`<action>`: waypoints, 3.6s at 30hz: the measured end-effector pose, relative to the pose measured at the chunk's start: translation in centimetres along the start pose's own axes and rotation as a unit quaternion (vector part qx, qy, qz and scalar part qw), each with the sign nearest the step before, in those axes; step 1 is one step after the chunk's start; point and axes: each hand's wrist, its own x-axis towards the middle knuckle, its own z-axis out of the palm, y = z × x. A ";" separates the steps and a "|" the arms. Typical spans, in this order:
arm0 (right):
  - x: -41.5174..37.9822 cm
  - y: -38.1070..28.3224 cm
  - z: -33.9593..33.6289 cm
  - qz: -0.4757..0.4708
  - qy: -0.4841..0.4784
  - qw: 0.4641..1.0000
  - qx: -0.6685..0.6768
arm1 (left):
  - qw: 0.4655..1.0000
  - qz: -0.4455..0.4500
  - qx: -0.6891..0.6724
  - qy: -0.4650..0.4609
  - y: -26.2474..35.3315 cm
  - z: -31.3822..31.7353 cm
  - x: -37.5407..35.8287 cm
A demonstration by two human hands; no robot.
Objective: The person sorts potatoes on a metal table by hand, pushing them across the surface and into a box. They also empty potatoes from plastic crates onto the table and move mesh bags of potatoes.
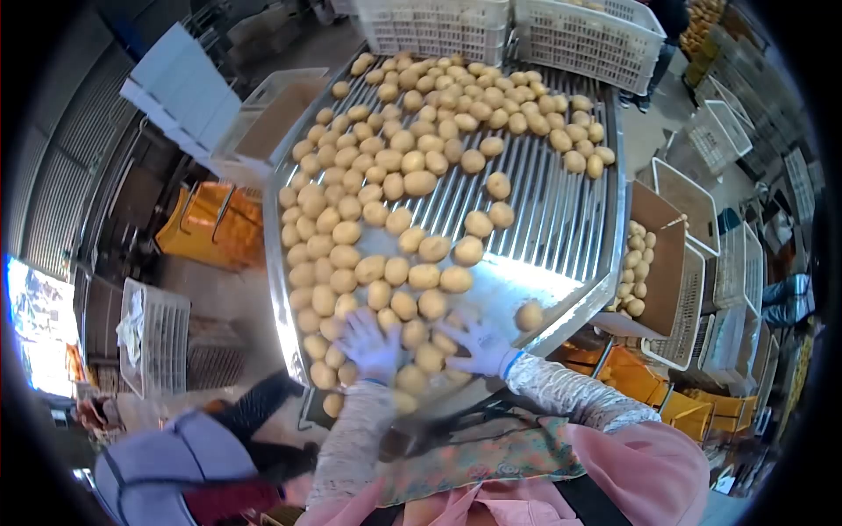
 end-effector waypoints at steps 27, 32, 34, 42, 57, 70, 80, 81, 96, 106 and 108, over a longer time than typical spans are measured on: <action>11.4 28.2 -4.7 0.016 0.167 0.985 0.043 | 0.926 0.208 -0.310 -0.059 29.2 -1.7 29.0; 6.1 30.4 -15.9 0.226 0.227 0.845 0.428 | 0.911 0.230 -0.319 -0.122 25.5 -2.0 27.4; 4.5 38.1 -19.3 0.156 0.407 0.884 0.168 | 0.931 0.231 -0.229 -0.169 21.6 -2.4 25.5; 14.6 50.4 -19.3 0.140 0.176 0.963 0.148 | 0.888 0.249 -0.359 -0.146 17.7 -4.0 26.4; 30.0 58.6 -13.0 0.196 0.374 0.801 0.424 | 0.904 0.378 -0.186 0.074 28.3 11.6 65.9; 50.8 60.2 -9.2 -0.028 0.012 0.609 0.793 | 0.923 0.075 -0.195 -0.322 24.5 16.8 73.7; 41.5 40.1 -6.7 -0.015 -0.213 0.611 0.762 | 0.916 0.150 -0.216 -0.301 18.1 11.9 58.5; 39.8 38.5 -6.6 0.014 -0.237 0.549 0.801 | 0.917 0.141 -0.218 -0.303 17.7 10.5 56.8; 13.3 23.0 -6.0 0.087 -0.095 0.753 0.645 | 0.937 0.059 -0.296 -0.174 10.6 -3.5 22.9; -2.7 5.9 -4.1 -0.325 -0.013 0.924 0.203 | 0.952 0.017 -0.239 -0.189 3.5 -10.2 -5.4; -2.1 4.4 -0.5 -0.300 0.015 0.932 0.204 | 0.985 -0.013 -0.148 -0.091 3.3 -7.6 -3.1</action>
